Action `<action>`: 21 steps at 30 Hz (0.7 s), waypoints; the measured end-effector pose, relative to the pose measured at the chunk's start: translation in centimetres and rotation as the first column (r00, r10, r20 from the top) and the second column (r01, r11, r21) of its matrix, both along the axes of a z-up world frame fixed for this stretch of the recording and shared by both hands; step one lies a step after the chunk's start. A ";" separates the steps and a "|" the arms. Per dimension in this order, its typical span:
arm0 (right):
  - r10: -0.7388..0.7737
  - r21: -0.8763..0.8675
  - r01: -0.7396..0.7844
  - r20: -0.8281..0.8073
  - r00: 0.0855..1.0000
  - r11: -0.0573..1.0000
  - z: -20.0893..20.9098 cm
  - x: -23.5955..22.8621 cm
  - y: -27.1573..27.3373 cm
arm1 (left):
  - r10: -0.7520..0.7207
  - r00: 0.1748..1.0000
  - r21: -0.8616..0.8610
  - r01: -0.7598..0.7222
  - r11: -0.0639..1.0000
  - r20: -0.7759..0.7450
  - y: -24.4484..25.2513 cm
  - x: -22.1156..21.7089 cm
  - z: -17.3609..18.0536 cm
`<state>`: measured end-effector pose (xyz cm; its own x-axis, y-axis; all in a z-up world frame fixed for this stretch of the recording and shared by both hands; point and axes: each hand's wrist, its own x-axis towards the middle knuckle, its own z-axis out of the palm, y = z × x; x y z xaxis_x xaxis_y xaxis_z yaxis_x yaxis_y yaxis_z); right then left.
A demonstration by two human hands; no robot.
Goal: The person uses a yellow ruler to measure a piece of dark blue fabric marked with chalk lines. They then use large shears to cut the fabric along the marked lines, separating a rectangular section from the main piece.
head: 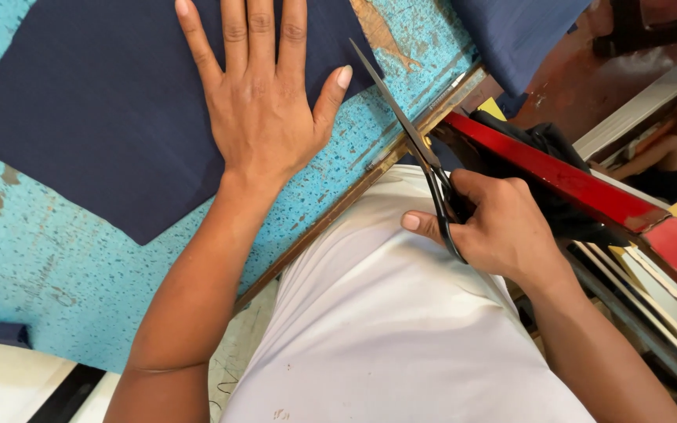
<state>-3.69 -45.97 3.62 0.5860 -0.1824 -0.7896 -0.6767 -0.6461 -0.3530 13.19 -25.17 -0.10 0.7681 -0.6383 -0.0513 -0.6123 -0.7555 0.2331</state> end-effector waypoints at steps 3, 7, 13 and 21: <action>0.010 0.003 -0.010 -0.029 1.000 1.000 0.2 0.1 0.2 | 0.019 1.000 0.082 -0.020 0.996 0.013 -0.3 -0.1 0.2; 0.025 -0.003 -0.025 -0.020 0.999 1.000 0.3 -0.1 0.4 | 0.029 1.000 0.150 -0.028 0.988 0.001 -0.5 -0.1 0.6; -0.044 -0.003 0.043 -0.045 0.998 0.999 0.2 -0.4 0.4 | 0.024 0.999 0.230 -0.034 0.973 0.046 -0.5 -0.2 0.8; 0.067 -0.158 -0.102 -0.214 0.975 0.982 1.1 2.5 1.7 | 0.043 0.995 0.299 -0.068 0.952 0.091 -0.9 -0.2 1.1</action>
